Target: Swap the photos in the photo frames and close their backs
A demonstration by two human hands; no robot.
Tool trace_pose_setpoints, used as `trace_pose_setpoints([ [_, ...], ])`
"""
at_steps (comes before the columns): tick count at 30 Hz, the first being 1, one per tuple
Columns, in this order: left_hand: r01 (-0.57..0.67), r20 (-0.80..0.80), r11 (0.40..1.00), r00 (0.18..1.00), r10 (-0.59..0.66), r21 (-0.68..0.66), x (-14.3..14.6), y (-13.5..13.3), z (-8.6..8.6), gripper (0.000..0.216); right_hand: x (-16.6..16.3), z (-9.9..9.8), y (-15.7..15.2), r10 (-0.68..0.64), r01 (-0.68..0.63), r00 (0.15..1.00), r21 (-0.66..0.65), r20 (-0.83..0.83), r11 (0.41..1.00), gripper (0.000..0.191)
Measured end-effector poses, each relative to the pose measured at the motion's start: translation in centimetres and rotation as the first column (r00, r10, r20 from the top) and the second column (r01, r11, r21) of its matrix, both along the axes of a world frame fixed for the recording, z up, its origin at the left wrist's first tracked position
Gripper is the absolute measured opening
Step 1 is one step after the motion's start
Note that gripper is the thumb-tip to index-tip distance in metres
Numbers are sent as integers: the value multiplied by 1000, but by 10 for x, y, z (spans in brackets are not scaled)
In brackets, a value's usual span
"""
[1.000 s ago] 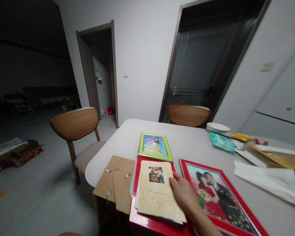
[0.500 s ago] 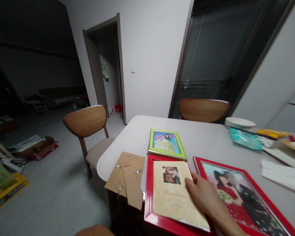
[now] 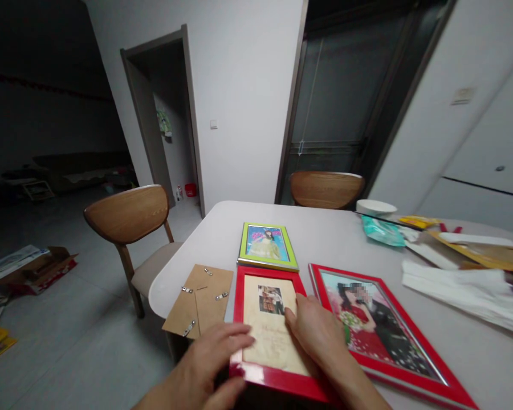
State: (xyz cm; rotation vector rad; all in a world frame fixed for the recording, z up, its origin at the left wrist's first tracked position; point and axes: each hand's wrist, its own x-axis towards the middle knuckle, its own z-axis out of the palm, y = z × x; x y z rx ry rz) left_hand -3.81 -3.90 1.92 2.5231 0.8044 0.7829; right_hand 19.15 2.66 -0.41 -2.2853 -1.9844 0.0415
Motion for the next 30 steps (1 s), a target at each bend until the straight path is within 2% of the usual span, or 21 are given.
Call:
trace_pose_setpoints([
  [2, -265, -127, 964, 957, 260, -26, -27, 18, -15, 63, -2, 1, -3, -10, 10, 1000, 11, -9, 1000, 34],
  [4, -409, -261, 912, 881, 394, -4, -52, 30, -35, 72, -9, 3, -6, 15, -13, 998, 41, -68, 999, 36],
  [7, -526, -294, 845, 796, 529, 96, -75, 40, -57, 67, -32, 8, -14, 190, -166, 951, 116, -244, 979, 37],
  [10, -558, -211, 815, 787, 579, 156, -80, 46, -63, 59, -68, 11, -22, 396, -347, 833, 192, -387, 918, 33],
  [12, -551, -143, 817, 807, 573, 169, -81, 48, -62, 52, -95, 12, -24, 461, -399, 796, 233, -393, 887, 32],
  [15, -539, -50, 825, 831, 554, 170, -80, 48, -56, 41, -126, 11, -21, 489, -429, 797, 239, -354, 871, 39],
  [18, -531, 32, 827, 844, 535, 185, -76, 46, -49, 36, -135, 12, -17, 484, -408, 776, 264, -404, 874, 45],
  [21, -495, 50, 846, 867, 495, 200, -63, 41, -41, 37, -118, 20, -21, 511, -394, 730, 331, -454, 857, 45],
  [23, -433, 18, 882, 899, 438, 186, -46, 36, -36, 41, -96, 25, -29, 526, -405, 726, 343, -443, 848, 43],
  [27, -244, -74, 967, 966, 249, 68, -3, 27, -28, 45, -42, 28, -47, 440, -373, 777, 235, -449, 898, 40],
  [30, -156, -109, 987, 983, 150, -46, 22, 25, -24, 45, -11, 21, -58, 343, -313, 837, 141, -425, 939, 37],
])
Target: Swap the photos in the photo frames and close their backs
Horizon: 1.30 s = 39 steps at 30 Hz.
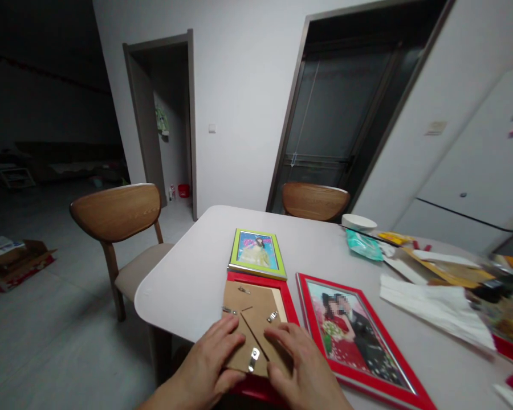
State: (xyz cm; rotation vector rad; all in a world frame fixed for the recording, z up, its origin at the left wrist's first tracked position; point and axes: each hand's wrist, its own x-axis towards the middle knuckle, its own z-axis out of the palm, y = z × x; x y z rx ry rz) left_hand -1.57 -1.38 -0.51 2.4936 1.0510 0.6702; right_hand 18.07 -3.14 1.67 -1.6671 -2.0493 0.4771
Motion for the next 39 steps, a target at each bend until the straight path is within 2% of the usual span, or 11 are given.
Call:
trace_pose_setpoints([
  [4, 25, -22, 998, 999, -26, -63, 16, 2, 0, 43, 18, -15, -3, -58, 57, 997, 8, 59, 998, 37],
  [9, -7, -70, 998, 998, 3, -60, 16, 8, -2, 29, 13, -32, 6, -77, 62, 986, 99, 146, 993, 37],
  [12, 7, -89, 996, 996, -14, -84, 9, 8, -4, 50, 5, -37, 7, -80, 50, 980, 166, 180, 985, 35],
  [14, 23, -94, 994, 995, -32, -104, 4, 7, -6, 69, 3, -38, 6, -78, 41, 979, 195, 186, 980, 33],
  [15, 27, -94, 994, 995, -37, -108, 1, 6, -7, 71, 3, -37, 6, -71, 32, 980, 203, 188, 979, 33],
  [19, 6, -57, 995, 998, -12, -100, -8, 6, -13, 51, 10, -34, 14, -58, 11, 977, 225, 206, 974, 33],
  [25, -19, -40, 997, 999, 16, -74, -9, 9, -17, 37, 13, -30, 42, -155, 92, 938, 207, 312, 974, 34],
  [33, -67, -24, 996, 998, 66, -66, -7, 6, -16, 38, 6, -26, 40, -109, 74, 954, 136, 280, 988, 31],
  [39, -57, -22, 996, 998, 56, -72, -8, 6, -13, 34, 9, -28, 37, -118, 81, 960, 151, 253, 985, 33],
])
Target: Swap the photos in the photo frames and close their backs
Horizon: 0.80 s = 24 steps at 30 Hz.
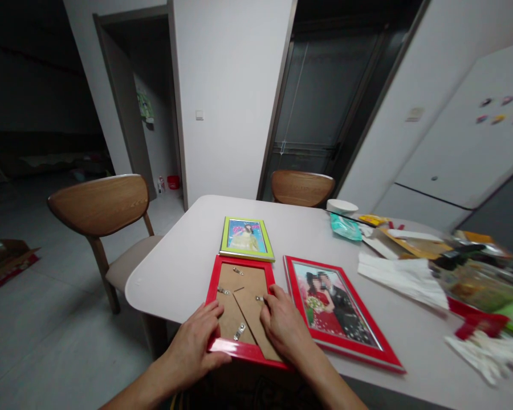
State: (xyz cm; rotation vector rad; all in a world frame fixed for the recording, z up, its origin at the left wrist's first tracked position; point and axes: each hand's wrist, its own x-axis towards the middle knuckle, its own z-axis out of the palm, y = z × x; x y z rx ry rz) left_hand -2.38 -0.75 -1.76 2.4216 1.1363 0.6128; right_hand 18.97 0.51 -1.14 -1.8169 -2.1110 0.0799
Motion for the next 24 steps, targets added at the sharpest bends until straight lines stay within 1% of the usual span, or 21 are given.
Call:
trace_pose_setpoints([
  [3, -1, 8, 1000, 1000, 1, 8, -1, 1, -2, 34, -4, 1, -7, 10, -9, 1000, 81, -9, 997, 33],
  [5, 2, 16, 1000, 1000, -2, 10, -1, 2, -4, 35, -11, 4, -16, 112, -108, 993, 114, -24, 988, 30],
  [8, 0, 33, 1000, 999, 0, 2, -1, 2, -5, 34, -24, 10, -32, 332, -329, 941, 51, -60, 943, 27],
  [9, -4, 36, 1000, 999, 4, -5, 0, 1, -4, 33, -27, 11, -36, 378, -377, 923, 26, -66, 926, 26],
  [11, -10, 42, 1000, 999, 11, -15, 0, 1, -3, 32, -31, 14, -42, 417, -417, 907, 3, -63, 909, 26],
  [15, -9, 59, 1000, 998, 9, -10, 0, 2, -5, 32, -30, 15, -45, 415, -418, 906, -15, -79, 908, 24],
  [18, -16, 73, 1000, 997, 16, -10, -1, 4, -9, 33, -28, 11, -40, 400, -407, 908, -33, -123, 913, 25],
  [21, -25, 69, 1000, 997, 26, -14, -1, 5, -12, 36, -32, 6, -24, 328, -336, 927, -11, -182, 942, 29],
  [24, -28, 59, 999, 998, 29, -15, 0, 5, -10, 37, -44, 4, 2, 265, -270, 941, 4, -211, 963, 31],
])
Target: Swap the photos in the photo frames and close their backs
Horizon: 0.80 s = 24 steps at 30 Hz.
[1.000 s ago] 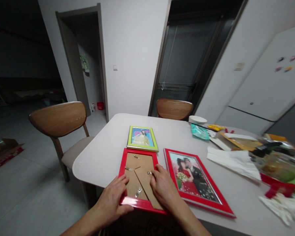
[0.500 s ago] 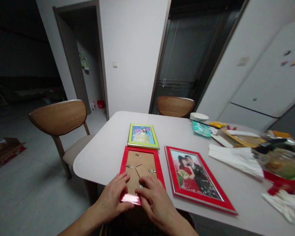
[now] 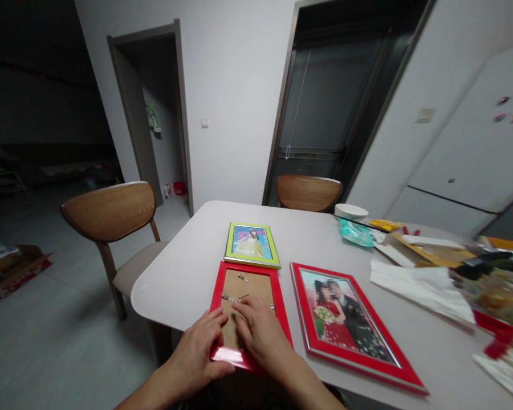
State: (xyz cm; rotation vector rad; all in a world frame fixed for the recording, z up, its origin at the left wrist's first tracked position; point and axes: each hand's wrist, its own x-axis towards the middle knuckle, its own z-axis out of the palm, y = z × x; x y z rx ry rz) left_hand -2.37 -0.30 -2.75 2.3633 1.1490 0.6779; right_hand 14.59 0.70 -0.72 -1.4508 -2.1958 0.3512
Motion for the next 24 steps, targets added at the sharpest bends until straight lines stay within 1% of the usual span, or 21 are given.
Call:
trace_pose_setpoints([
  [3, -3, 2, 1000, 1000, 3, -4, 1, -1, 3, 35, -13, 1, 24, -26, 24, 998, 25, 62, 999, 28],
  [5, -3, 8, 1000, 1000, 3, -12, 1, 0, 4, 35, -19, 1, 33, -25, 20, 992, 42, 124, 999, 27],
  [7, 0, 21, 1000, 1000, 0, -21, 1, 1, 4, 36, -20, 1, 37, -7, -2, 986, 56, 168, 998, 28],
  [10, 4, 45, 1000, 999, -3, -27, 0, 1, 3, 36, -20, 0, 39, 9, -21, 982, 64, 188, 998, 26],
  [12, 5, 57, 1000, 998, -3, -27, 0, 1, 2, 34, -21, -2, 40, -20, 10, 984, 54, 179, 998, 25],
  [16, 4, 65, 1000, 998, -2, -20, 0, 0, 2, 35, -26, -5, 46, -147, 143, 984, 43, 97, 989, 21],
  [18, 3, 56, 1000, 998, -2, -22, 0, 0, 3, 36, -27, -8, 49, -156, 154, 986, 36, 60, 987, 20],
  [24, 1, 52, 999, 999, 1, -32, 0, 1, 2, 36, -25, -11, 53, -132, 132, 991, -20, 6, 991, 15],
])
